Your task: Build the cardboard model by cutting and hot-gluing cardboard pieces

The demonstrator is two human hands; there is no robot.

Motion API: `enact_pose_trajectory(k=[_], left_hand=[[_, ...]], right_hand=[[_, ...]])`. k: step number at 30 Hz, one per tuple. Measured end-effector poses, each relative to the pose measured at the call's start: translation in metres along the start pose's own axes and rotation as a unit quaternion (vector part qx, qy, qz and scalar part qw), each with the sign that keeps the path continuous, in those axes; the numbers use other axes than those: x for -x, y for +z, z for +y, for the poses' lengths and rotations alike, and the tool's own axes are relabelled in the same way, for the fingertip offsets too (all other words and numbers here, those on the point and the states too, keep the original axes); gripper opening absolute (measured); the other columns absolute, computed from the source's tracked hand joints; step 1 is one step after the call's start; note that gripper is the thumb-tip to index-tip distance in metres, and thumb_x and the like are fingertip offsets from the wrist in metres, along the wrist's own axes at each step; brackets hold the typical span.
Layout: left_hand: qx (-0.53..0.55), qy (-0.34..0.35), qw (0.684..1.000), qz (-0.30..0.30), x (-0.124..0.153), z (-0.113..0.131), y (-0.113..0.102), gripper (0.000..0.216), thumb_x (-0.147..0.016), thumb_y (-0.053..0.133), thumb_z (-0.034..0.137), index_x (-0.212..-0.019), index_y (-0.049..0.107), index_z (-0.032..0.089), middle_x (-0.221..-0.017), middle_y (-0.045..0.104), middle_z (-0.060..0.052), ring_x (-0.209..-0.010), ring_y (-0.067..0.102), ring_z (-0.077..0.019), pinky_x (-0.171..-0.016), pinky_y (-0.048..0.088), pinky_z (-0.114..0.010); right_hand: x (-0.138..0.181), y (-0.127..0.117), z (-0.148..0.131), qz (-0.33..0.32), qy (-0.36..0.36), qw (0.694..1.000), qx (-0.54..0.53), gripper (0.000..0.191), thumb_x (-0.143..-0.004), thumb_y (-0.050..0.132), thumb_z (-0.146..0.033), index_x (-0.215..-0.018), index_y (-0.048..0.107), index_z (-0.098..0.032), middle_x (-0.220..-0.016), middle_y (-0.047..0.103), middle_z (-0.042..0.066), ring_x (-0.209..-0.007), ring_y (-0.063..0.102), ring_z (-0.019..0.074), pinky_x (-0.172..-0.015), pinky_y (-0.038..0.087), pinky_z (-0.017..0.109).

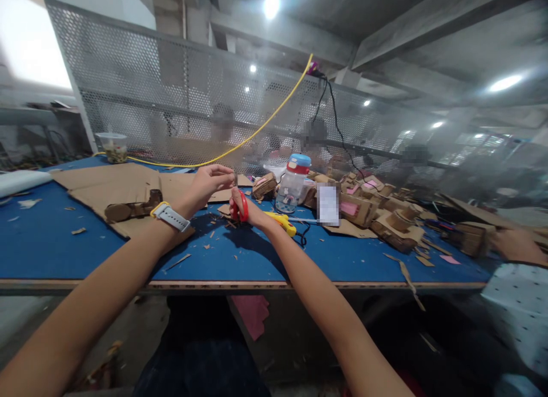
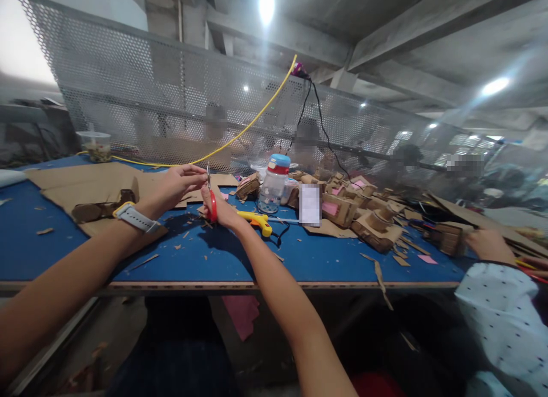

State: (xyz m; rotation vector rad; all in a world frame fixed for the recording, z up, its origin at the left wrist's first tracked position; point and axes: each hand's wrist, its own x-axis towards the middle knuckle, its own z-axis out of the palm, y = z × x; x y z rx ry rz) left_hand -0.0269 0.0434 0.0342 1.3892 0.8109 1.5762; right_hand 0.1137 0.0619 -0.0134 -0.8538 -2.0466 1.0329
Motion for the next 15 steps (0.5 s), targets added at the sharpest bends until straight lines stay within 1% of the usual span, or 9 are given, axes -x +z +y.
enact_pose_trajectory(k=[4,8,15], left_hand=[[0.000,-0.001,1.000,0.003,0.000,0.000,0.001,0.028,-0.053,0.081,0.022,-0.074,0.066,0.013,-0.069,0.065,-0.002,-0.066,0.060,-0.0129,-0.079,0.051,-0.035],[0.013,-0.003,1.000,0.003,0.000,-0.001,0.002,0.028,-0.053,0.081,0.021,-0.074,0.064,0.013,-0.068,0.064,-0.001,-0.065,0.060,-0.0121,-0.081,0.051,-0.036],[0.025,-0.008,1.000,-0.001,0.000,0.000,0.002,0.027,-0.053,0.080,0.020,-0.074,0.064,0.012,-0.068,0.064,-0.001,-0.065,0.061,-0.0122,-0.079,0.051,-0.034]], right_hand=[[-0.006,0.002,0.009,0.026,-0.018,0.999,0.009,0.067,-0.079,0.019,-0.083,-0.070,0.042,-0.021,-0.060,0.049,-0.002,-0.053,0.048,0.0108,-0.052,0.042,0.023],[-0.008,0.003,0.012,0.036,-0.027,0.998,0.033,0.066,-0.081,0.019,-0.082,-0.069,0.042,-0.021,-0.060,0.050,-0.001,-0.054,0.049,0.0117,-0.053,0.045,0.023],[-0.006,0.002,0.012,0.042,-0.026,0.998,0.032,0.064,-0.080,0.021,-0.082,-0.069,0.040,-0.022,-0.059,0.048,-0.002,-0.052,0.047,0.0113,-0.051,0.042,0.023]])
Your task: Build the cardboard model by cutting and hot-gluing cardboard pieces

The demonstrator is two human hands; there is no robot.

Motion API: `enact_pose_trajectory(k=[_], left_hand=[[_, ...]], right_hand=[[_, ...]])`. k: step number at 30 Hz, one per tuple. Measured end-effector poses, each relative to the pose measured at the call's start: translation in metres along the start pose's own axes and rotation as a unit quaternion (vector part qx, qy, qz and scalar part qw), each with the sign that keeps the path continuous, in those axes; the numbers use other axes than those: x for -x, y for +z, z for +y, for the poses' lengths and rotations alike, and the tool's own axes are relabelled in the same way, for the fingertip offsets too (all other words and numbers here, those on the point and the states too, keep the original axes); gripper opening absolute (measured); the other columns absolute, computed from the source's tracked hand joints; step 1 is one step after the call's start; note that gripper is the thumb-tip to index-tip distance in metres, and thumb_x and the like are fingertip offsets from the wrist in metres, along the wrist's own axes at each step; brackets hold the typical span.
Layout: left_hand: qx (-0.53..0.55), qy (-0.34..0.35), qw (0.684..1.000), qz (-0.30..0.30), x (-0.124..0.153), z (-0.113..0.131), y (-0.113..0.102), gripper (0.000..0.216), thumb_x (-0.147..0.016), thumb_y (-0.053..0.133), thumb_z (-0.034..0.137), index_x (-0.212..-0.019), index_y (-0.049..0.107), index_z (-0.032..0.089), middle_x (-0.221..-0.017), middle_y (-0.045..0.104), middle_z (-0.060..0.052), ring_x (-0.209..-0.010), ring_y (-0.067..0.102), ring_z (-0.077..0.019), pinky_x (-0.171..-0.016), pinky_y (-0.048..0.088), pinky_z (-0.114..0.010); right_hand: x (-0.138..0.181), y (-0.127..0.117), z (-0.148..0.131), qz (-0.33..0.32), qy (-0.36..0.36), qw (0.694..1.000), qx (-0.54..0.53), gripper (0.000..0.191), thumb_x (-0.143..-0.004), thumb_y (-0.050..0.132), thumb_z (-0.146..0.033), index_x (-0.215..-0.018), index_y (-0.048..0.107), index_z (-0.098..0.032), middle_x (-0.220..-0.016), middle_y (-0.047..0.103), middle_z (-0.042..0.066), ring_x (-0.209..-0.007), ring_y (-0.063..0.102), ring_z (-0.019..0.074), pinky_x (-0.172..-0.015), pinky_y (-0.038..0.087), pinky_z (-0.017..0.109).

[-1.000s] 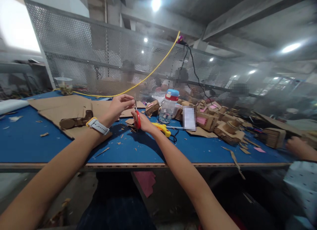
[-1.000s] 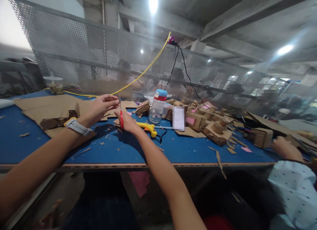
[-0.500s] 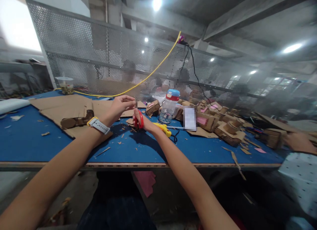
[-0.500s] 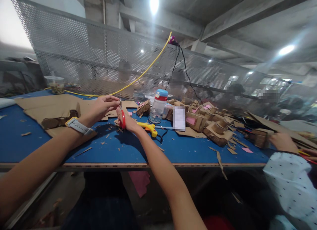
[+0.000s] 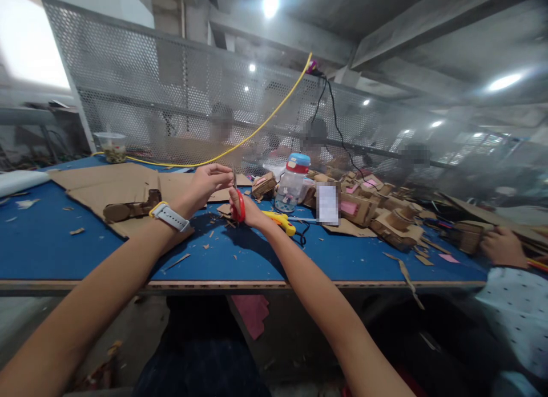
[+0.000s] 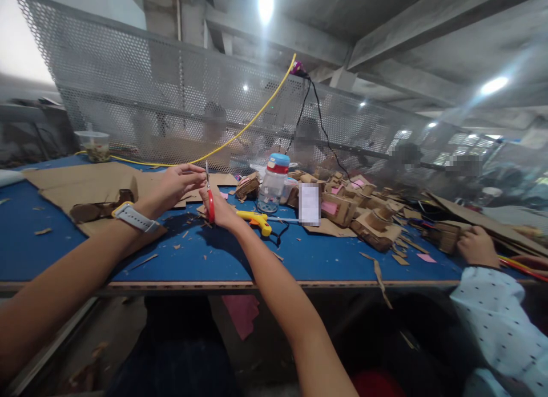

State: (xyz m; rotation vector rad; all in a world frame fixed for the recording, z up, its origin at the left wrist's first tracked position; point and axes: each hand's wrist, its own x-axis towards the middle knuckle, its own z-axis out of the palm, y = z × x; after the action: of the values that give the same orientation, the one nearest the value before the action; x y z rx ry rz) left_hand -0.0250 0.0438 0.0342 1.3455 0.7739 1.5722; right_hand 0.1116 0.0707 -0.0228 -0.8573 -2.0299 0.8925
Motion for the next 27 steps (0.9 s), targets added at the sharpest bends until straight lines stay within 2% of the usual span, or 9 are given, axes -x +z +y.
enact_pose_trajectory(k=[7,12,19,27], left_hand=[[0.008,0.001,1.000,0.014,0.000,0.003,0.002,0.026,-0.053,0.080,0.018,-0.075,0.066,0.012,-0.069,0.063,-0.001,-0.066,0.059,-0.0118,-0.082,0.050,-0.034],[0.009,0.010,0.999,0.040,-0.002,0.002,0.001,0.028,-0.051,0.081,0.018,-0.074,0.066,0.012,-0.074,0.064,-0.001,-0.070,0.060,-0.0116,-0.084,0.049,-0.033],[-0.023,0.013,1.000,0.002,-0.003,-0.002,-0.001,0.029,-0.049,0.083,0.024,-0.071,0.066,0.013,-0.070,0.064,-0.001,-0.067,0.059,-0.0121,-0.074,0.050,-0.030],[-0.041,0.014,0.999,0.010,-0.001,-0.001,0.000,0.028,-0.048,0.082,0.025,-0.068,0.067,0.013,-0.067,0.063,-0.001,-0.065,0.058,-0.0119,-0.072,0.050,-0.030]], right_hand=[[0.001,0.000,-0.006,0.005,0.015,1.000,-0.007,0.064,-0.079,0.023,-0.083,-0.067,0.038,-0.022,-0.056,0.045,-0.003,-0.049,0.044,0.0100,-0.048,0.037,0.023],[0.004,-0.003,-0.014,0.009,0.009,1.000,0.013,0.069,-0.076,0.017,-0.085,-0.068,0.040,-0.021,-0.057,0.048,-0.002,-0.050,0.044,0.0099,-0.047,0.036,0.023],[0.001,0.000,-0.010,0.002,-0.007,1.000,0.018,0.069,-0.076,0.013,-0.085,-0.069,0.038,-0.021,-0.058,0.044,-0.003,-0.051,0.042,0.0091,-0.048,0.034,0.021],[0.003,-0.002,-0.013,0.013,0.020,1.000,0.010,0.065,-0.081,0.020,-0.080,-0.067,0.040,-0.021,-0.056,0.046,-0.003,-0.051,0.045,0.0101,-0.050,0.037,0.023]])
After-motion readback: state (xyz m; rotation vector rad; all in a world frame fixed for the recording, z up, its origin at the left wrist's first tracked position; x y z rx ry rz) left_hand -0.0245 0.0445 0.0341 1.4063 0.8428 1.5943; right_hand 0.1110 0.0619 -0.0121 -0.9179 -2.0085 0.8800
